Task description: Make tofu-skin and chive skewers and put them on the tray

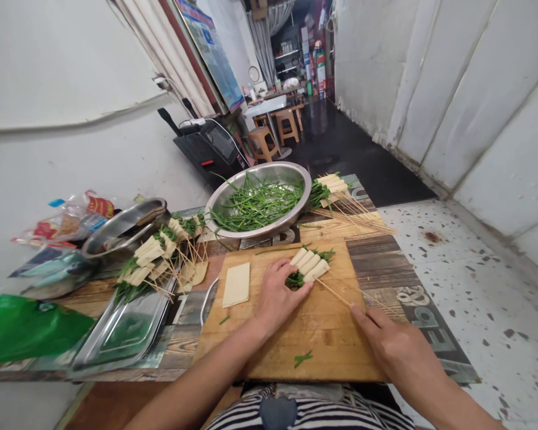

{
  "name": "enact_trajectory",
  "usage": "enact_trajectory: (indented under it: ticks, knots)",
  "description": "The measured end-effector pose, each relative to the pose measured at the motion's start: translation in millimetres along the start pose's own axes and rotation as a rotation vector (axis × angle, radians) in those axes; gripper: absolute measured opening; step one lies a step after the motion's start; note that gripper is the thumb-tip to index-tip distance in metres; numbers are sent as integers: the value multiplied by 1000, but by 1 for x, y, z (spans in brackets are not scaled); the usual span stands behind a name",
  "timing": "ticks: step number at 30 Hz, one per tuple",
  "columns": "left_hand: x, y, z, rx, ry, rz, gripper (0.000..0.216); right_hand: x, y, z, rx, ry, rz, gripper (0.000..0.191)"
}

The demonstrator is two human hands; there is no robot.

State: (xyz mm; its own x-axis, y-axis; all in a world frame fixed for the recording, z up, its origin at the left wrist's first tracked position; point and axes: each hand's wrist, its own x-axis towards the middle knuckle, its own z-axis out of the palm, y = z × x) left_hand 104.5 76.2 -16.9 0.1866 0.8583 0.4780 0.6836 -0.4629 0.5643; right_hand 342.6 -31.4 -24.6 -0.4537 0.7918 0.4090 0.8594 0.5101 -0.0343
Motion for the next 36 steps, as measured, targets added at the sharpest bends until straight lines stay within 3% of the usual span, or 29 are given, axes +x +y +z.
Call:
enact_trajectory:
  ticks: [7,15,22,36]
  knots:
    - [2,3,-2,-4,-1,-10,24,-2,1,19,19,33,56,41]
    - [1,2,-2,-15,-25,-45,23,11,2,18,-27,97,-1,40]
    - [2,3,-3,-2,-17,-27,22,14,2,23,16,33,26,43]
    - [5,5,-4,15,0,1,22,37,-1,17,-31,73,-46,47]
